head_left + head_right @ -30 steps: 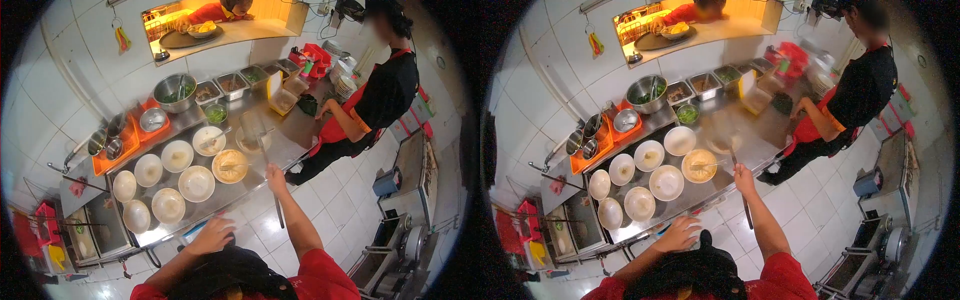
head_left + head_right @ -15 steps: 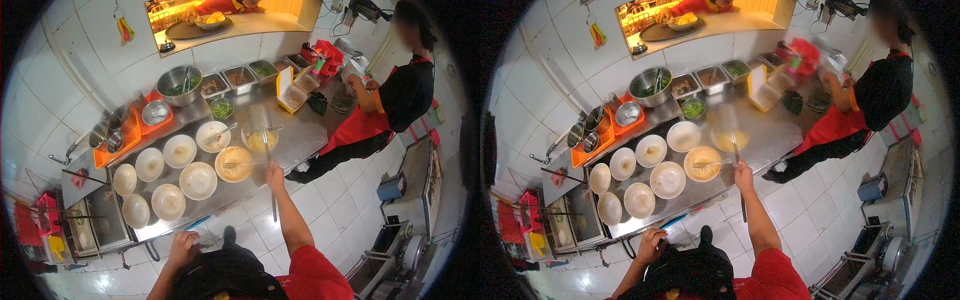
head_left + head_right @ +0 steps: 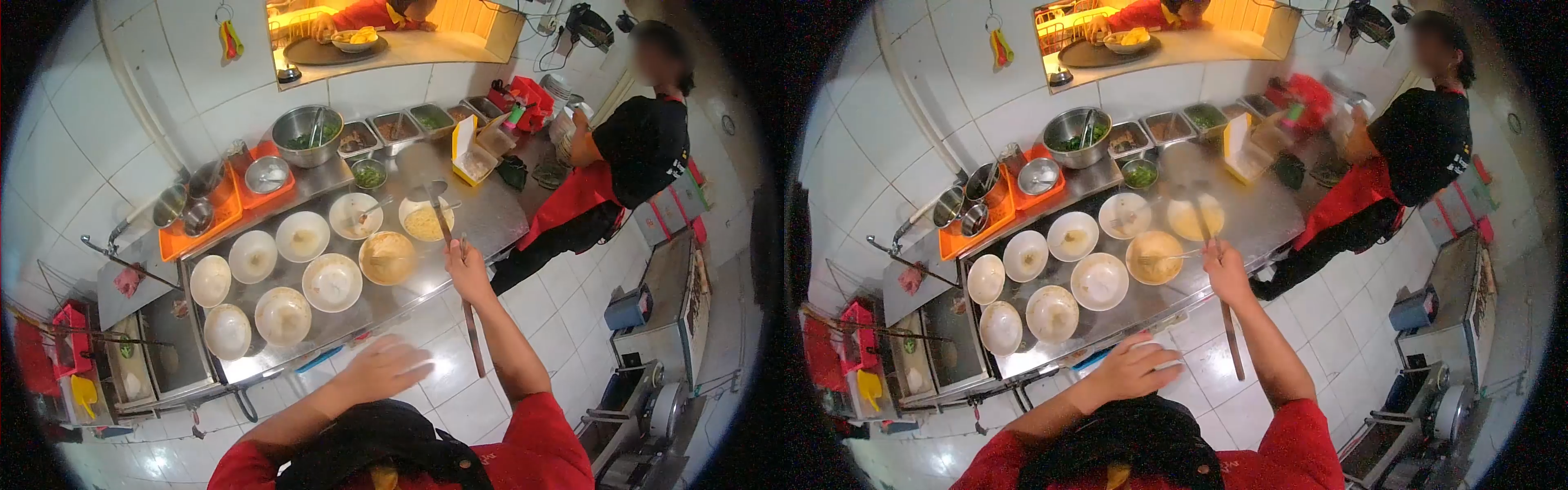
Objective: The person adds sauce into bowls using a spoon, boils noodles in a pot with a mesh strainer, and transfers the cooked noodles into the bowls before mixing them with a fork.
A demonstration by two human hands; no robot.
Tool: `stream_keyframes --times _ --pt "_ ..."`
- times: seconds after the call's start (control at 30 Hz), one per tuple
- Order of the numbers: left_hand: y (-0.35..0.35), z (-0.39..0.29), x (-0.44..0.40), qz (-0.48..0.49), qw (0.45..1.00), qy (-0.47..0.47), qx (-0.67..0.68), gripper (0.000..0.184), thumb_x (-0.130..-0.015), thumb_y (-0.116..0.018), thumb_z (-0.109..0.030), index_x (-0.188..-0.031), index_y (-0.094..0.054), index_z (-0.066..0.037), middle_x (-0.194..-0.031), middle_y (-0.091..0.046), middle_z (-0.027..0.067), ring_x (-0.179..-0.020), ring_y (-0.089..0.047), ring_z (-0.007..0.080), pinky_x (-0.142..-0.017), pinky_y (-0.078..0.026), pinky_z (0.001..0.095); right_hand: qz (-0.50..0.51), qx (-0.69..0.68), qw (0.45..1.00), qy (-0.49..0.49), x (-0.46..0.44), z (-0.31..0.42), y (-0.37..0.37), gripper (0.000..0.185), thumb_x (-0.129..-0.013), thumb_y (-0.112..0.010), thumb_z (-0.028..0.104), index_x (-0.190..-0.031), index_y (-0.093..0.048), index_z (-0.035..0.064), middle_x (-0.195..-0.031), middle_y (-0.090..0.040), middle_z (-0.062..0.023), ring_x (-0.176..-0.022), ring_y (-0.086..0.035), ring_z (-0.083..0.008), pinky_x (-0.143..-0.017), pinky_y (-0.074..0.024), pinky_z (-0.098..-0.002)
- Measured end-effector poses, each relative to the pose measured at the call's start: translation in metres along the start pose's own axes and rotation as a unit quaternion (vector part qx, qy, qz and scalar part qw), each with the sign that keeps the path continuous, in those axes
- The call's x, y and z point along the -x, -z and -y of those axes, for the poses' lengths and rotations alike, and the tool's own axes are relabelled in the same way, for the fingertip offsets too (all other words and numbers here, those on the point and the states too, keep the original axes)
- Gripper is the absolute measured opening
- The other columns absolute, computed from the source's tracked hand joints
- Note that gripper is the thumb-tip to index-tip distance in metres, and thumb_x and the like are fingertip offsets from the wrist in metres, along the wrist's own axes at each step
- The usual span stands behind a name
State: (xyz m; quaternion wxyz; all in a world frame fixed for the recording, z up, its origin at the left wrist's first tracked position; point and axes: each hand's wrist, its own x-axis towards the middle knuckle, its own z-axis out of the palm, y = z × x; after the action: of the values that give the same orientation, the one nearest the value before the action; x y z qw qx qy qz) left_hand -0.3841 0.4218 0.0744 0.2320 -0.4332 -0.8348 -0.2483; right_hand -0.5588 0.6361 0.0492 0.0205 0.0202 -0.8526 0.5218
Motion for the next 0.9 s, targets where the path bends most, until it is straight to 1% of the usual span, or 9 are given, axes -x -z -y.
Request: stream_keyframes --times 0.13,0.2,0.4,0.47,0.57,0.6,0.73,0.83,0.9 --pt "0.022 -0.018 -0.051 -0.04 0.993 -0.074 -0.078 0.031 -0.086 -0.06 -0.016 -0.116 -0.066 -0.021 -0.118 -0.062 -0.0026 -0.107 -0.055 0.0153 -0.101 -0.043 0.0361 0.097 -0.082 0.988 -0.084 0.036 0.079 0.0 0.037 -0.102 -0.047 0.028 -0.079 -0.056 0.0003 -0.059 -0.053 -0.0053 -0.05 -0.049 -0.0149 -0.048 -0.0376 -0.0325" --pt "0.038 -0.022 -0.062 -0.153 0.982 -0.059 -0.097 0.032 -0.081 -0.062 -0.016 -0.113 -0.066 -0.017 -0.116 -0.062 -0.0002 -0.104 -0.056 0.0181 -0.102 -0.045 0.0362 0.212 -0.163 0.957 -0.115 0.057 0.121 -0.009 0.032 -0.104 -0.044 0.027 -0.093 -0.059 0.0012 -0.058 -0.042 0.0026 -0.044 -0.036 -0.0079 -0.04 -0.0274 -0.0253" --pt "0.103 -0.03 -0.04 -0.181 0.979 -0.082 -0.051 0.029 -0.073 -0.061 -0.018 -0.101 -0.061 -0.01 -0.098 -0.06 0.0052 -0.096 -0.059 0.0239 -0.1 -0.048 0.0392 0.352 -0.155 0.912 -0.143 0.091 0.191 -0.061 0.022 -0.1 -0.05 0.024 -0.104 -0.06 0.0044 -0.064 -0.052 -0.0004 -0.046 -0.043 -0.0086 -0.042 -0.0325 -0.0252" --pt "0.141 -0.024 -0.009 -0.179 0.981 -0.039 -0.066 0.024 -0.074 -0.061 -0.012 -0.097 -0.06 -0.009 -0.091 -0.058 0.0065 -0.094 -0.06 0.0247 -0.096 -0.049 0.0404 0.246 -0.182 0.952 -0.028 0.102 0.195 -0.09 0.026 -0.1 -0.053 0.029 -0.108 -0.061 0.0057 -0.068 -0.057 -0.0009 -0.047 -0.045 -0.0085 -0.042 -0.0334 -0.0248" --pt "0.201 0.0 0.034 -0.26 0.961 0.091 -0.01 0.038 -0.066 -0.058 0.005 -0.102 -0.06 -0.004 -0.094 -0.062 0.0119 -0.093 -0.061 0.0319 -0.085 -0.05 0.0442 0.322 -0.232 0.918 0.009 0.113 0.238 -0.106 0.026 -0.098 -0.052 0.03 -0.095 -0.063 0.006 -0.062 -0.049 0.005 -0.06 -0.046 -0.006 -0.049 -0.0353 -0.0238" --pt "0.225 0.006 0.053 -0.23 0.949 0.188 0.108 0.038 -0.076 -0.056 0.005 -0.112 -0.06 -0.004 -0.104 -0.064 0.0158 -0.098 -0.062 0.0347 -0.088 -0.051 0.0411 0.341 -0.192 0.919 0.039 0.104 0.244 -0.106 0.027 -0.099 -0.051 0.031 -0.098 -0.061 0.006 -0.061 -0.045 0.0048 -0.058 -0.042 -0.0051 -0.05 -0.032 -0.0221" --pt "0.291 0.001 0.113 -0.377 0.858 0.307 0.164 0.018 -0.096 -0.052 -0.003 -0.114 -0.056 -0.002 -0.094 -0.06 0.0037 -0.083 -0.054 0.0106 -0.074 -0.046 0.0263 0.376 -0.249 0.888 0.09 0.148 0.281 -0.112 0.028 -0.103 -0.047 0.031 -0.105 -0.059 0.006 -0.06 -0.042 0.0042 -0.058 -0.04 -0.0045 -0.052 -0.0301 -0.0212" --pt "0.321 -0.009 0.151 -0.371 0.848 0.331 0.182 0.01 -0.1 -0.054 -0.013 -0.108 -0.053 -0.006 -0.091 -0.051 -0.0021 -0.081 -0.046 0.0067 -0.072 -0.041 0.0236 0.372 -0.269 0.874 0.159 0.185 0.308 -0.144 0.027 -0.104 -0.045 0.029 -0.109 -0.058 0.0059 -0.063 -0.044 0.0031 -0.059 -0.041 -0.005 -0.054 -0.0316 -0.0214" --pt "0.326 -0.004 0.18 -0.392 0.83 0.356 0.174 0.014 -0.094 -0.054 -0.004 -0.108 -0.056 -0.001 -0.09 -0.055 -0.0011 -0.081 -0.051 0.0088 -0.073 -0.044 0.0247 0.372 -0.269 0.871 0.175 0.202 0.316 -0.166 0.025 -0.105 -0.044 0.027 -0.11 -0.058 0.0059 -0.065 -0.045 0.0024 -0.06 -0.042 -0.0054 -0.056 -0.0332 -0.0212"
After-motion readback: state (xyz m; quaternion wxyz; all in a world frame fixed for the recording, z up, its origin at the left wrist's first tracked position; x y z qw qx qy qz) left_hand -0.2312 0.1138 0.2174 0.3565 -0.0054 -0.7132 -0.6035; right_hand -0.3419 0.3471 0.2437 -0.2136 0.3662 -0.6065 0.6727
